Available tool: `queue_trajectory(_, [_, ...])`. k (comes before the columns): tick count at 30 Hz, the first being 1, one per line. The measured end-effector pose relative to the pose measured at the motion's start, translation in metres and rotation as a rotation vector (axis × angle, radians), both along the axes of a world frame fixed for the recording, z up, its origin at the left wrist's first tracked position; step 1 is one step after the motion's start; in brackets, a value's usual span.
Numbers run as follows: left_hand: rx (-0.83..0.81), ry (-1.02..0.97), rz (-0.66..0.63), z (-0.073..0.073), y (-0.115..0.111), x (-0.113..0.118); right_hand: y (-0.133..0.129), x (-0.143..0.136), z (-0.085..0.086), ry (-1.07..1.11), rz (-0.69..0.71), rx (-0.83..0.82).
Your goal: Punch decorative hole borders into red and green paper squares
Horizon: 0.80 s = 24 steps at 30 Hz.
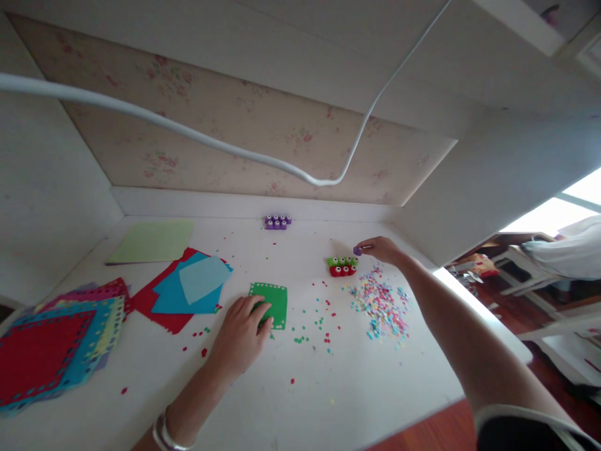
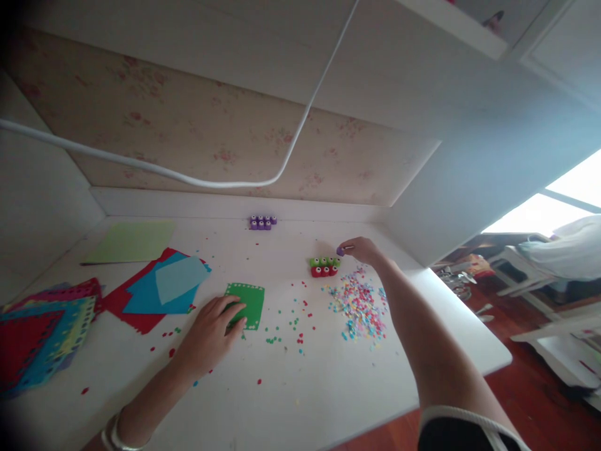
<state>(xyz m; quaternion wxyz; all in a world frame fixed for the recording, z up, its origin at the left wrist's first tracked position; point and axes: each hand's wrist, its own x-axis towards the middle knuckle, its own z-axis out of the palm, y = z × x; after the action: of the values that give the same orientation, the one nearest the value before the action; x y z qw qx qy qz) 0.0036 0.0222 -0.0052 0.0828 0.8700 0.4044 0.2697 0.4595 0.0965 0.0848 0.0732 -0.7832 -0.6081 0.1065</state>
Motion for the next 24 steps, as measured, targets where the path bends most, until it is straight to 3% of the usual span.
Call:
queue_trajectory(6, [-0.027,0.018,0.011,0.003,0.0,0.001,0.009,-0.005,-0.014,-0.021,0.142,-0.1])
queue_trajectory(12, [-0.034,0.009,0.009,0.005,-0.002,0.001,0.017,-0.026,0.002,-0.072,0.168,-0.075])
queue_trajectory(16, [-0.021,-0.033,0.034,0.002,-0.003,0.001,0.038,-0.074,0.01,-0.071,0.232,-0.069])
queue_trajectory(20, [0.01,-0.04,0.095,0.003,-0.001,-0.002,0.068,-0.136,0.002,-0.049,0.33,-0.07])
queue_trajectory(24, [0.036,0.027,0.249,0.008,0.003,-0.009,0.104,-0.186,-0.007,-0.051,0.343,-0.036])
